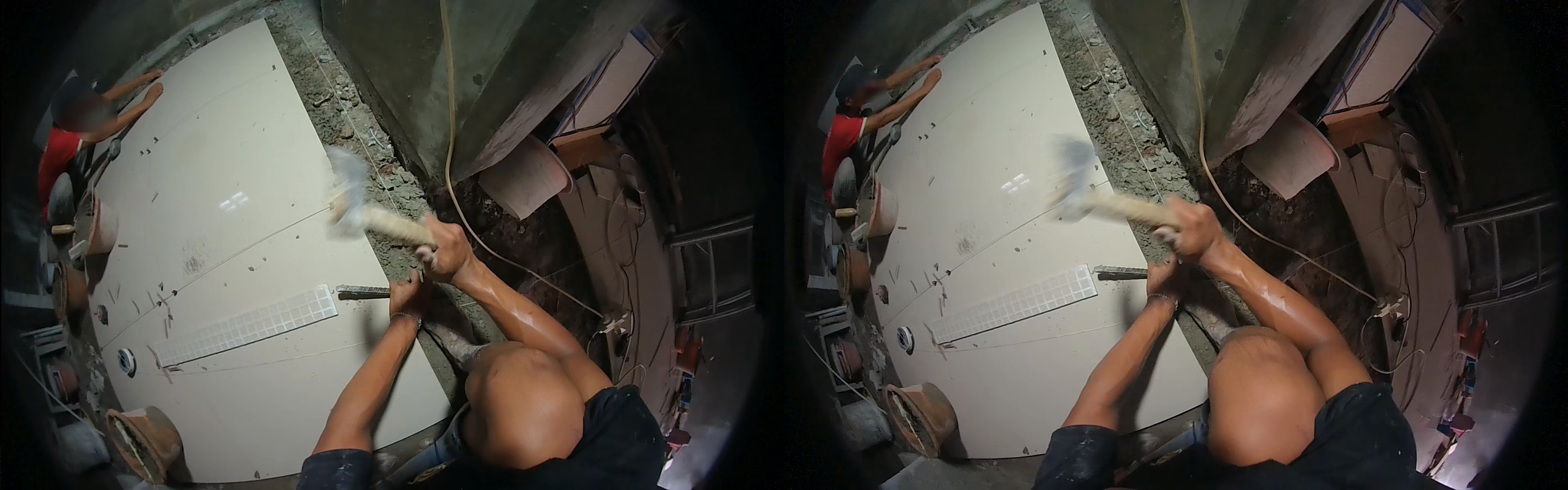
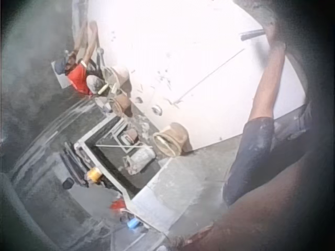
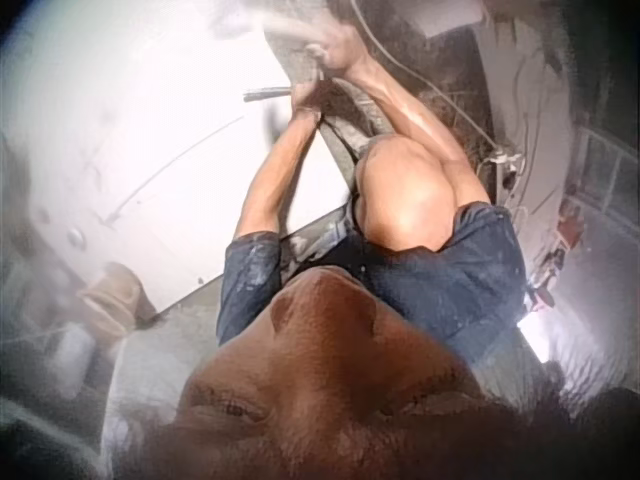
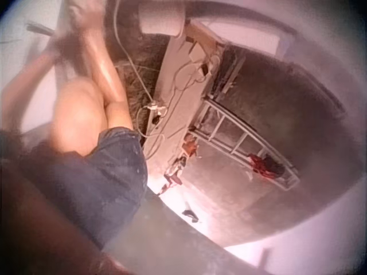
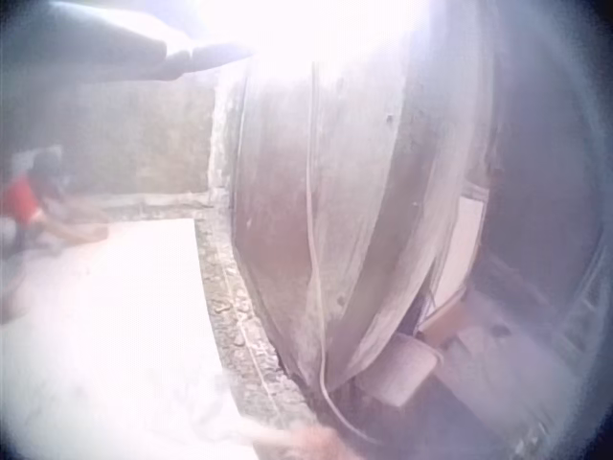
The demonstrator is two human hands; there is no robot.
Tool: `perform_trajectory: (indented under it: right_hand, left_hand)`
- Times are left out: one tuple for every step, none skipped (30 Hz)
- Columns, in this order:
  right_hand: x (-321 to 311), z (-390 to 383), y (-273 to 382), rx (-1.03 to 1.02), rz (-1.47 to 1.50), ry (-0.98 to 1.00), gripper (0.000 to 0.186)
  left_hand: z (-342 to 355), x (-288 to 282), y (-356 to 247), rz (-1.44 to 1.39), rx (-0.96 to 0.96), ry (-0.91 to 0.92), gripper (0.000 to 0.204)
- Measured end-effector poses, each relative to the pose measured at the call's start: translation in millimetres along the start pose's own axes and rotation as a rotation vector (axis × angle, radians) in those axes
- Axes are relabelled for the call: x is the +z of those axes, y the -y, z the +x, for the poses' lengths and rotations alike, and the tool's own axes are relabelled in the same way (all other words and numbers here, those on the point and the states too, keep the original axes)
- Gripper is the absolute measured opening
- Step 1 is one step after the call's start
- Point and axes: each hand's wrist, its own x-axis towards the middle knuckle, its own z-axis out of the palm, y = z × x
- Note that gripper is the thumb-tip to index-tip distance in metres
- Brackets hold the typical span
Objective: The person uses a hammer and a metal bar to break and remove tiles from a tiled floor. They repeatedly strike the tiles along the edge of the wall to loosen and break them.
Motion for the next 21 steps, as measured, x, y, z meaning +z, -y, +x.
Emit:
perform_trajectory:
  right_hand:
    - [1,-4,-6,0.409,-0.023,0.037,0.069]
    - [2,-5,-11,0.886,-0.109,0.134,0.069]
    - [3,-5,-14,0.877,-0.132,0.158,0.068]
    - [6,-4,-12,0.949,-0.189,0.198,0.067]
    - [6,1,-10,1.096,-0.259,0.289,0.067]
    - [8,4,-4,0.947,-0.165,0.280,0.065]
    - [9,9,4,0.903,-0.103,0.331,0.063]
    - [9,13,12,0.679,0.032,0.259,0.062]
    - [9,15,19,0.434,0.172,0.165,0.060]
    - [7,15,23,0.379,0.091,0.208,0.059]
    - [6,14,25,0.249,0.031,0.200,0.058]
    - [3,12,24,0.026,-0.025,0.185,0.056]
    - [2,9,21,0.107,-0.086,0.157,0.057]
    - [1,6,16,0.095,-0.141,0.122,0.057]
    - [-2,4,7,0.280,-0.207,0.217,0.058]
    - [0,2,2,0.547,-0.196,0.187,0.060]
    - [0,3,-4,1.074,-0.249,0.288,0.062]
    - [6,4,-5,0.997,-0.234,0.251,0.066]
    - [9,6,-6,1.046,-0.263,0.255,0.070]
    - [13,9,-5,0.866,-0.180,0.190,0.073]
    - [16,10,-1,0.764,-0.079,0.146,0.072]
  left_hand:
    - [0,0,1,0.064,-0.015,0.055,0.025]
    - [-4,1,0,-0.002,-0.062,-0.105,0.048]
    - [-3,1,2,0.014,-0.040,-0.064,0.058]
    - [-6,3,2,0.008,-0.050,-0.061,0.056]
    - [-4,3,3,0.011,-0.027,-0.168,0.054]
    - [-5,5,5,0.019,-0.038,-0.064,0.051]
    - [-4,7,5,0.020,-0.016,-0.047,0.049]
    - [0,7,7,0.023,0.004,-0.051,0.047]
    - [0,8,7,-0.172,-0.065,0.025,0.044]
    - [3,6,7,-0.205,-0.087,0.049,0.041]
    - [3,4,6,-0.117,-0.039,0.047,0.041]
    - [3,0,4,0.036,0.010,-0.074,0.042]
    - [1,-4,2,0.082,-0.001,-0.122,0.042]
    - [-1,-9,-1,0.082,-0.013,0.014,0.042]
    - [-2,-14,-2,0.156,-0.029,0.116,0.042]
    - [-5,-16,-5,0.053,-0.096,-0.033,0.043]
    - [-5,-17,-5,0.021,-0.083,-0.002,0.042]
    - [-6,-15,-6,0.031,-0.086,-0.019,0.041]
    - [-5,-13,-4,0.047,-0.081,-0.040,0.040]
    - [0,-8,-1,0.108,-0.045,0.141,0.038]
    - [-3,-1,0,0.022,-0.043,0.018,0.037]
